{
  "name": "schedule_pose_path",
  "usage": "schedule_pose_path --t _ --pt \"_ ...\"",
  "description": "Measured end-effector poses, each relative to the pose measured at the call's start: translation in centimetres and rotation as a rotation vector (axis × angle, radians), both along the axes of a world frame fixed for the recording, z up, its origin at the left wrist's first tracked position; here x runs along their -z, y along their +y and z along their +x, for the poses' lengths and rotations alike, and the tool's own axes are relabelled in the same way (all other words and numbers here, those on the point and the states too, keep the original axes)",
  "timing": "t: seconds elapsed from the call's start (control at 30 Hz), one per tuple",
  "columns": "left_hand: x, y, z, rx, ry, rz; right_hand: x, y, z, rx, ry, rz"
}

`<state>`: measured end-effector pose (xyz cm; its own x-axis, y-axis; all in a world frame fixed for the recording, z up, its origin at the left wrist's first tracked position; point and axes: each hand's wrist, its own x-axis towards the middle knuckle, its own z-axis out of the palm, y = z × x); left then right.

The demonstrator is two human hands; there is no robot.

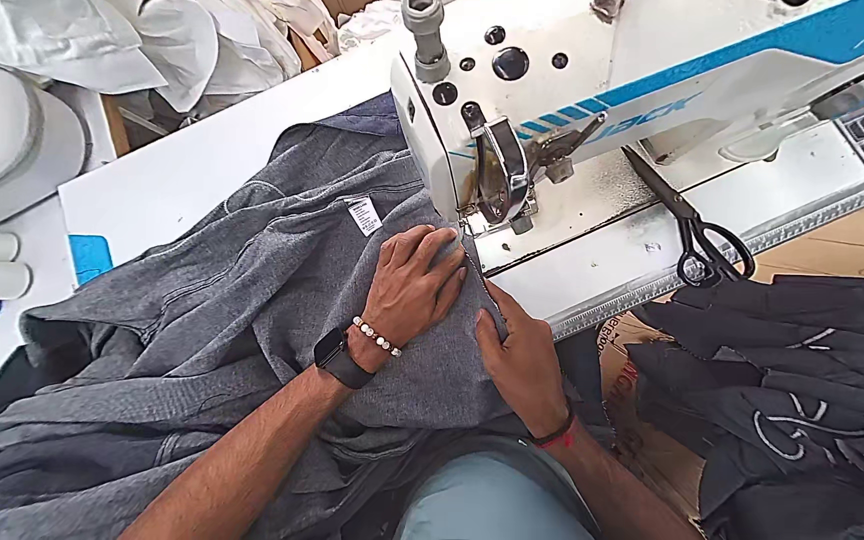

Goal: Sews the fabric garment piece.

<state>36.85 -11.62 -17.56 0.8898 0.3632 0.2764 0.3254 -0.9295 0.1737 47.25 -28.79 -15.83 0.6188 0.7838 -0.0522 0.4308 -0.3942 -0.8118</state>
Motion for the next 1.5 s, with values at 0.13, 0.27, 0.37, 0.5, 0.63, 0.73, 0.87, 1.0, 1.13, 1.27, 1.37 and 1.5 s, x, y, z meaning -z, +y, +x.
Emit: schedule_pose_path --t 0.13,0.27,0.37,0.5,0.63,0.73,0.87,1.0,1.13,1.27,1.37,1.5 --pt "-0.1 0.2 0.1 0.015 0.002 0.024 0.2 0.3 -0.1 0.000 -0.027 -0.047" --pt "-0.1 0.7 -0.2 0.022 0.021 0.011 -0.3 -0.5 -0.8 -0.026 -0.024 -0.078" --pt "-0.1 1.3 -0.4 0.059 0.017 -0.013 -0.6 -1.0 -1.1 -0.001 0.028 -0.022" --pt "-0.2 1.1 -0.2 0.051 0.016 -0.001 -0.8 -0.6 -0.9 0.012 0.045 0.015" --pt "-0.3 1.3 -0.1 0.050 0.007 0.032 -0.4 0.1 -0.2 0.020 -0.012 0.002" --pt "-0.5 1.6 0.1 0.070 -0.011 0.060 -0.5 0.6 0.4 0.030 -0.032 -0.022" --pt "-0.5 1.5 0.2 0.091 -0.023 0.099 0.0 1.5 0.8 0.041 -0.081 -0.059" --pt "-0.4 -1.8 0.4 -0.068 0.047 0.059 -0.4 1.3 0.2 0.000 -0.145 -0.141" --pt "0.2 -1.5 0.0 -0.083 0.029 -0.022 -0.6 -0.2 -0.9 -0.039 -0.201 -0.136" --pt "0.1 -0.7 -0.1 -0.045 0.013 -0.001 -0.9 -0.7 0.5 -0.006 -0.125 -0.047" --pt "0.0 0.0 0.1 -0.002 -0.013 0.030 -1.1 0.2 1.3 -0.002 -0.137 -0.061" --pt "-0.3 0.7 0.2 0.035 -0.012 0.049 -1.2 0.9 1.7 0.010 -0.129 -0.092"
